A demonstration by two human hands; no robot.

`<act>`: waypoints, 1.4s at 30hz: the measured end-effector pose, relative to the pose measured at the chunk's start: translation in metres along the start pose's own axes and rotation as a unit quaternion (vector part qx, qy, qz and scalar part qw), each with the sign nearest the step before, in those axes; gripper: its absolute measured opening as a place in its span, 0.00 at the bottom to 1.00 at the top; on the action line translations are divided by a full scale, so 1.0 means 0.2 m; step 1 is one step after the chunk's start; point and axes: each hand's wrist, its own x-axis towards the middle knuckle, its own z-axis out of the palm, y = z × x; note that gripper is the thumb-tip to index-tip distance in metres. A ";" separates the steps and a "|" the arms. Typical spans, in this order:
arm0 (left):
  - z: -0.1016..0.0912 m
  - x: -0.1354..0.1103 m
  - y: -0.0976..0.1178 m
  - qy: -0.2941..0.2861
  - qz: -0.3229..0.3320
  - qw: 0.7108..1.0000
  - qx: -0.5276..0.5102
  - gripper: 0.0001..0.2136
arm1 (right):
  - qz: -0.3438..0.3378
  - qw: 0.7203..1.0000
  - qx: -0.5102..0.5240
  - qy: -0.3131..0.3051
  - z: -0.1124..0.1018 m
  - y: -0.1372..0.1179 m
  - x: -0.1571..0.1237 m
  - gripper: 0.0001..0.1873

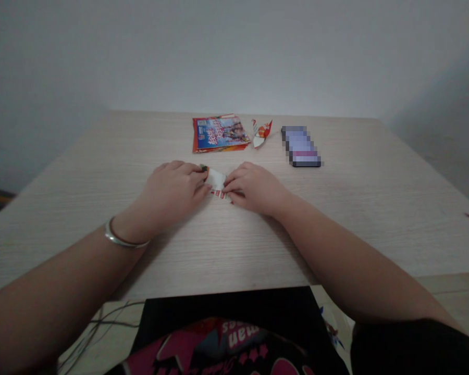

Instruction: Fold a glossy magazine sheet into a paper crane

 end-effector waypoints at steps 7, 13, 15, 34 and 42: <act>0.11 0.04 -0.08 -0.004 0.005 0.995 -0.099 0.19 | 0.004 1.000 -0.004 0.028 0.04 -0.05 0.01 0.12; 0.10 0.04 -0.07 -0.013 0.026 0.993 -0.117 0.17 | 0.130 0.987 -0.051 0.082 0.07 -0.03 0.01 0.14; 0.09 0.04 -0.06 -0.011 0.024 0.992 -0.120 0.18 | 0.148 0.984 -0.068 0.072 0.09 -0.02 0.01 0.20; 0.13 0.06 -0.04 0.032 -0.044 0.963 -0.263 0.23 | 0.152 0.984 0.011 0.089 0.11 0.02 0.03 0.15; 0.14 0.06 -0.07 0.027 -0.032 0.959 -0.280 0.15 | 0.152 0.982 0.046 0.106 0.11 0.03 0.02 0.13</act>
